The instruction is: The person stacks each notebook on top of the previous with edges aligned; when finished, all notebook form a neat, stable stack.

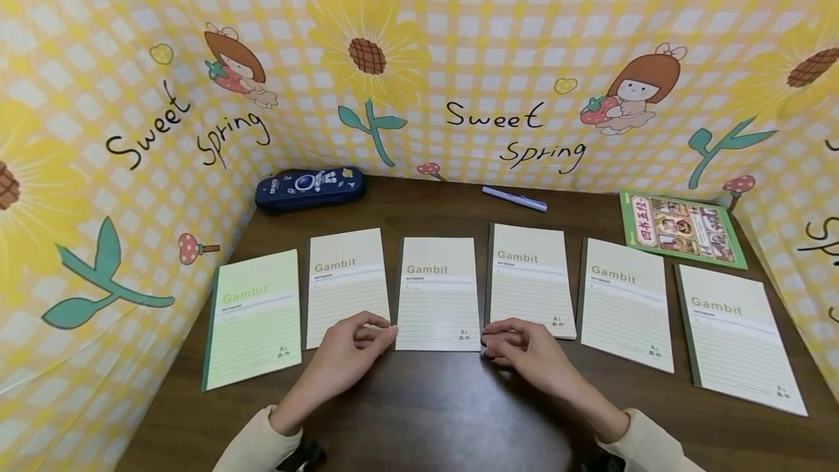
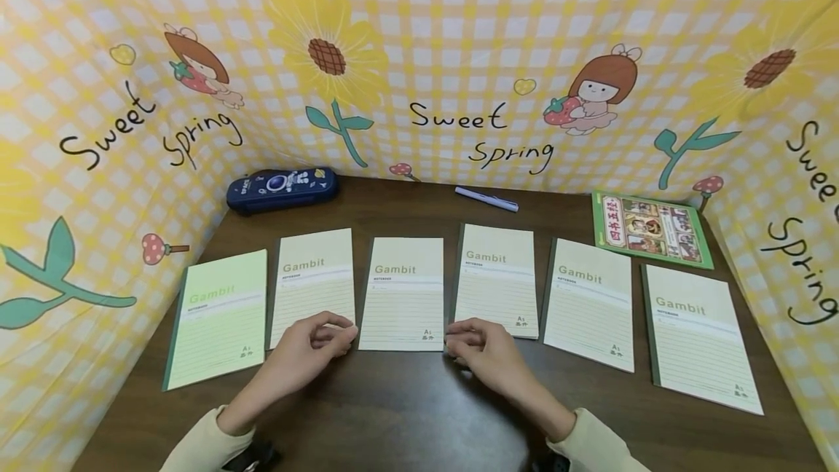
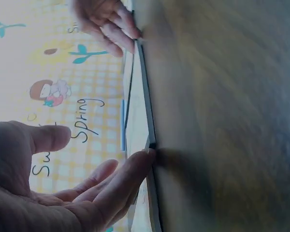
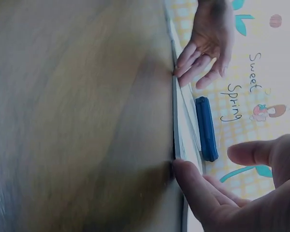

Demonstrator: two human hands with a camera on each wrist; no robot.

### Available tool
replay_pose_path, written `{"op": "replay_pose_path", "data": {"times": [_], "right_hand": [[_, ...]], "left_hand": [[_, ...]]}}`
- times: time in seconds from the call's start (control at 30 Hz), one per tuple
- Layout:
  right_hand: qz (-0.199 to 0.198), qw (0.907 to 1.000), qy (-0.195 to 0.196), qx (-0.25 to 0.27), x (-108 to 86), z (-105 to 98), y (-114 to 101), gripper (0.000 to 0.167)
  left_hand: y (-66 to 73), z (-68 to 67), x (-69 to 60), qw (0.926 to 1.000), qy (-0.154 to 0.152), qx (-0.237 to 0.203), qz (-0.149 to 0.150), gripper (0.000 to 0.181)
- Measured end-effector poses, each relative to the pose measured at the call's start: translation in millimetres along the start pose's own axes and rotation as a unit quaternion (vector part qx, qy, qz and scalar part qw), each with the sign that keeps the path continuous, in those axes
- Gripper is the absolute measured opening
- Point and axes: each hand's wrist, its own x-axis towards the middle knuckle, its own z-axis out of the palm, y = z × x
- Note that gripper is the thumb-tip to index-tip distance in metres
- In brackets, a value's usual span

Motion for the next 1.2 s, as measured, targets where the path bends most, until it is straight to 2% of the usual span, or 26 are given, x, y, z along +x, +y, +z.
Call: {"op": "replay_pose_path", "data": {"times": [0.13,0.2,0.33,0.43,0.53,0.73,0.9,1.2], "right_hand": [[0.029,0.9966,-0.015,0.075,0.2,1,2,0.043],[0.042,0.9939,-0.015,0.101,0.3,1,2,0.045],[0.066,0.9866,-0.019,0.148,0.3,1,2,0.049],[0.081,0.9805,-0.017,0.178,0.5,0,2,0.051],[0.091,0.9768,-0.010,0.194,1.0,0,1,0.056],[0.095,0.9753,0.009,0.199,3.6,3,2,0.060],[0.070,0.9773,0.009,0.200,6.1,6,6,0.057],[0.044,0.9819,0.005,0.184,10.8,5,5,0.053]], "left_hand": [[-0.3,-4.2,-2.0,0.9984,-0.019,-0.049,-0.019,0.033],[-1.7,-5.4,-2.9,0.9949,-0.028,-0.091,-0.034,0.036],[-4.3,-7.4,-3.9,0.9790,-0.049,-0.188,-0.061,0.039],[-5.3,-8.0,-3.2,0.9669,-0.058,-0.238,-0.073,0.041],[-5.5,-8.6,-2.6,0.9621,-0.058,-0.254,-0.082,0.044],[-6.3,-10.4,-2.4,0.9559,-0.068,-0.275,-0.078,0.047],[-8.1,-9.1,-1.7,0.9594,-0.062,-0.266,-0.071,0.052],[-9.4,-5.7,2.4,0.9794,-0.059,-0.192,-0.021,0.054]]}}
